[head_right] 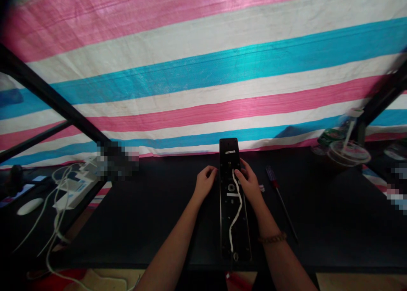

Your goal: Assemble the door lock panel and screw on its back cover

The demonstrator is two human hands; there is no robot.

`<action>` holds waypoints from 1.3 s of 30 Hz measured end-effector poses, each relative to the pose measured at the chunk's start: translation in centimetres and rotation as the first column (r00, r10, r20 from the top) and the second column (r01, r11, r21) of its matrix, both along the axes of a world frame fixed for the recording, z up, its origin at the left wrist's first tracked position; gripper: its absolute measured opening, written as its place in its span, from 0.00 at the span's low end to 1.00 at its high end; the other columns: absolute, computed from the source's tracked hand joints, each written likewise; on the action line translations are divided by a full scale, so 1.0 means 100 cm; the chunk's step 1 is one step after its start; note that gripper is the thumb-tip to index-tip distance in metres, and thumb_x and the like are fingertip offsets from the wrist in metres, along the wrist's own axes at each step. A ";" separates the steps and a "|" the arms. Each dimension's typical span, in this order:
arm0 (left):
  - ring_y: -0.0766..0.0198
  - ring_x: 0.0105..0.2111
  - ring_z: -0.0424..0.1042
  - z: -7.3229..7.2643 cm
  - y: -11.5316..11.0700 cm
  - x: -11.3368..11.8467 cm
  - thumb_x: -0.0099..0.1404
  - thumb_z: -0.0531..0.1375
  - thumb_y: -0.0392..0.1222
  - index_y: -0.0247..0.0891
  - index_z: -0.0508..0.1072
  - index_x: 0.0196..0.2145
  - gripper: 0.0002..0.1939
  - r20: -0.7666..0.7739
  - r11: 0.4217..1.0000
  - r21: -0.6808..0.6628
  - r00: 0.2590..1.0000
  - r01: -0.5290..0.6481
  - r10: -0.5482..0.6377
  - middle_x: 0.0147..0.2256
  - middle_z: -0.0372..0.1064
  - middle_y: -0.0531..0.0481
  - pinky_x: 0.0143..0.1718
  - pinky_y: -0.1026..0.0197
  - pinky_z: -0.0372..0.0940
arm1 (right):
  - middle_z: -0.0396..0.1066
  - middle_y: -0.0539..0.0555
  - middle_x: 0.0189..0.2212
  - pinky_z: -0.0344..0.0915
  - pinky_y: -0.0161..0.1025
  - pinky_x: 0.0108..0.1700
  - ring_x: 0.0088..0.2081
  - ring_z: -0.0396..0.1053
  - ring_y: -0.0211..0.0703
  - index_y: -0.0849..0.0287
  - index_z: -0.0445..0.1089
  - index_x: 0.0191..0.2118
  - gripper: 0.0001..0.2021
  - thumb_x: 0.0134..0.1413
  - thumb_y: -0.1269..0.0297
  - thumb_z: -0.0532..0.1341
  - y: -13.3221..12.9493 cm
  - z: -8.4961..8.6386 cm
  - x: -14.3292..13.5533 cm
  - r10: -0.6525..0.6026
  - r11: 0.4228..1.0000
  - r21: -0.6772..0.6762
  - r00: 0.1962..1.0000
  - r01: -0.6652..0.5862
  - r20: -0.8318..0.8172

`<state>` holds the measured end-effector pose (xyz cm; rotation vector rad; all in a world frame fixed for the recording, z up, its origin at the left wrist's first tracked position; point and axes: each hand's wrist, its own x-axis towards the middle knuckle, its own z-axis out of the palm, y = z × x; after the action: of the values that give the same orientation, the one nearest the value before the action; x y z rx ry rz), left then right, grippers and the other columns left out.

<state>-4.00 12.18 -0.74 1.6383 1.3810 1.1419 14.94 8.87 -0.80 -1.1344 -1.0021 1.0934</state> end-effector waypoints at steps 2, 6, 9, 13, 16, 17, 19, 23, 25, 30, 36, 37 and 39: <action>0.63 0.30 0.69 0.002 -0.001 0.000 0.67 0.56 0.46 0.39 0.74 0.31 0.11 0.002 1.000 0.003 1.000 0.000 0.000 0.27 0.71 0.54 0.34 0.62 0.62 | 0.80 0.56 0.40 0.73 0.46 0.40 0.39 0.77 0.52 0.55 0.66 0.62 0.35 0.50 0.45 0.68 -0.001 0.001 -0.001 -0.011 1.000 -0.004 1.000 0.011 0.000; 0.63 0.29 0.69 0.004 -0.001 0.000 0.67 0.56 0.46 0.39 0.74 0.31 0.12 0.005 1.000 0.001 1.000 0.006 -0.006 0.27 0.71 0.54 0.34 0.62 0.62 | 0.80 0.57 0.40 0.74 0.47 0.41 0.39 0.78 0.52 0.56 0.66 0.62 0.36 0.50 0.45 0.68 -0.001 0.001 0.000 -0.015 1.000 0.002 1.000 0.015 0.011; 0.64 0.29 0.69 0.004 -0.001 0.000 0.67 0.57 0.47 0.39 0.74 0.31 0.11 0.005 1.000 -0.007 1.000 0.018 -0.018 0.27 0.71 0.54 0.34 0.62 0.62 | 0.80 0.58 0.43 0.74 0.49 0.45 0.42 0.78 0.53 0.56 0.67 0.62 0.35 0.51 0.44 0.67 0.000 0.000 0.002 -0.017 1.000 0.021 1.000 0.016 0.026; 0.63 0.29 0.70 0.005 -0.002 0.000 0.67 0.57 0.47 0.39 0.74 0.31 0.12 0.004 1.000 -0.006 1.000 0.027 -0.026 0.28 0.71 0.53 0.34 0.62 0.63 | 0.80 0.58 0.43 0.74 0.49 0.46 0.43 0.78 0.53 0.57 0.68 0.62 0.35 0.52 0.44 0.68 0.000 -0.002 0.004 -0.018 1.000 0.023 0.999 0.017 0.028; 0.62 0.31 0.71 0.004 -0.002 -0.001 0.67 0.57 0.46 0.39 0.75 0.32 0.11 0.003 1.000 0.003 1.000 0.029 -0.029 0.29 0.73 0.53 0.36 0.61 0.63 | 0.81 0.57 0.40 0.74 0.49 0.43 0.39 0.78 0.52 0.58 0.68 0.63 0.36 0.52 0.45 0.68 0.000 -0.004 0.005 -0.030 0.999 0.029 0.998 0.028 0.047; 0.62 0.32 0.71 0.004 -0.002 -0.001 0.67 0.57 0.46 0.39 0.75 0.32 0.11 0.004 1.000 0.005 1.000 0.031 -0.031 0.29 0.73 0.53 0.37 0.61 0.63 | 0.81 0.57 0.39 0.74 0.48 0.42 0.37 0.78 0.51 0.58 0.68 0.63 0.36 0.53 0.45 0.68 0.000 -0.005 0.006 -0.037 0.999 0.034 0.998 0.035 0.058; 0.62 0.32 0.71 0.002 -0.001 -0.001 0.67 0.57 0.46 0.39 0.75 0.32 0.11 0.006 0.999 0.003 0.999 0.033 -0.033 0.29 0.73 0.53 0.37 0.61 0.63 | 0.81 0.57 0.38 0.74 0.49 0.41 0.36 0.77 0.51 0.59 0.69 0.63 0.36 0.53 0.44 0.68 0.000 -0.007 0.007 -0.050 0.998 0.040 0.996 0.047 0.077; 0.63 0.31 0.70 0.000 -0.001 -0.001 0.67 0.58 0.46 0.39 0.75 0.32 0.11 0.014 0.999 -0.002 0.999 0.035 -0.035 0.28 0.72 0.53 0.36 0.62 0.62 | 0.81 0.57 0.40 0.74 0.49 0.44 0.38 0.77 0.51 0.60 0.68 0.64 0.38 0.52 0.44 0.68 0.000 -0.007 0.006 -0.062 0.998 0.033 0.995 0.060 0.080; 0.63 0.30 0.69 0.000 -0.001 -0.001 0.66 0.58 0.46 0.39 0.75 0.31 0.11 0.018 0.999 -0.004 0.999 0.034 -0.034 0.28 0.71 0.54 0.35 0.62 0.62 | 0.81 0.57 0.41 0.74 0.50 0.45 0.39 0.78 0.52 0.60 0.68 0.64 0.38 0.52 0.43 0.67 -0.001 -0.005 0.004 -0.058 0.998 0.025 0.996 0.056 0.069; 0.63 0.29 0.67 0.001 -0.001 -0.001 0.67 0.58 0.48 0.39 0.74 0.32 0.12 0.049 0.998 -0.016 0.997 0.053 -0.053 0.27 0.69 0.54 0.33 0.62 0.62 | 0.80 0.60 0.47 0.73 0.53 0.50 0.47 0.77 0.56 0.58 0.66 0.65 0.40 0.51 0.43 0.68 -0.003 -0.001 0.002 -0.007 0.998 0.063 0.999 0.004 0.042; 0.62 0.33 0.71 0.003 -0.009 0.005 0.69 0.57 0.52 0.39 0.74 0.38 0.15 0.125 0.990 -0.022 0.983 0.140 -0.136 0.32 0.73 0.50 0.37 0.60 0.66 | 0.80 0.59 0.46 0.74 0.54 0.49 0.46 0.78 0.57 0.58 0.63 0.67 0.42 0.49 0.45 0.70 -0.004 -0.002 0.002 0.030 0.998 0.046 0.999 -0.032 0.030; 0.61 0.33 0.72 0.003 -0.012 0.007 0.69 0.57 0.53 0.39 0.74 0.40 0.15 0.137 0.987 -0.029 0.978 0.160 -0.155 0.33 0.74 0.50 0.37 0.60 0.66 | 0.80 0.60 0.46 0.75 0.54 0.48 0.45 0.78 0.57 0.58 0.63 0.67 0.42 0.49 0.45 0.70 -0.004 -0.002 0.002 0.028 0.999 0.046 0.999 -0.029 0.029; 0.61 0.32 0.72 0.002 -0.016 0.012 0.67 0.60 0.55 0.40 0.73 0.43 0.16 0.155 0.981 -0.049 0.972 0.186 -0.177 0.32 0.74 0.51 0.37 0.60 0.67 | 0.80 0.59 0.45 0.75 0.53 0.47 0.44 0.79 0.57 0.57 0.63 0.66 0.42 0.49 0.45 0.70 -0.003 -0.002 0.002 0.026 0.998 0.050 0.999 -0.028 0.028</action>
<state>-2.83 10.62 -0.57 1.5648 1.1361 1.0799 15.12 8.55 -1.01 -1.1006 -1.0633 1.0712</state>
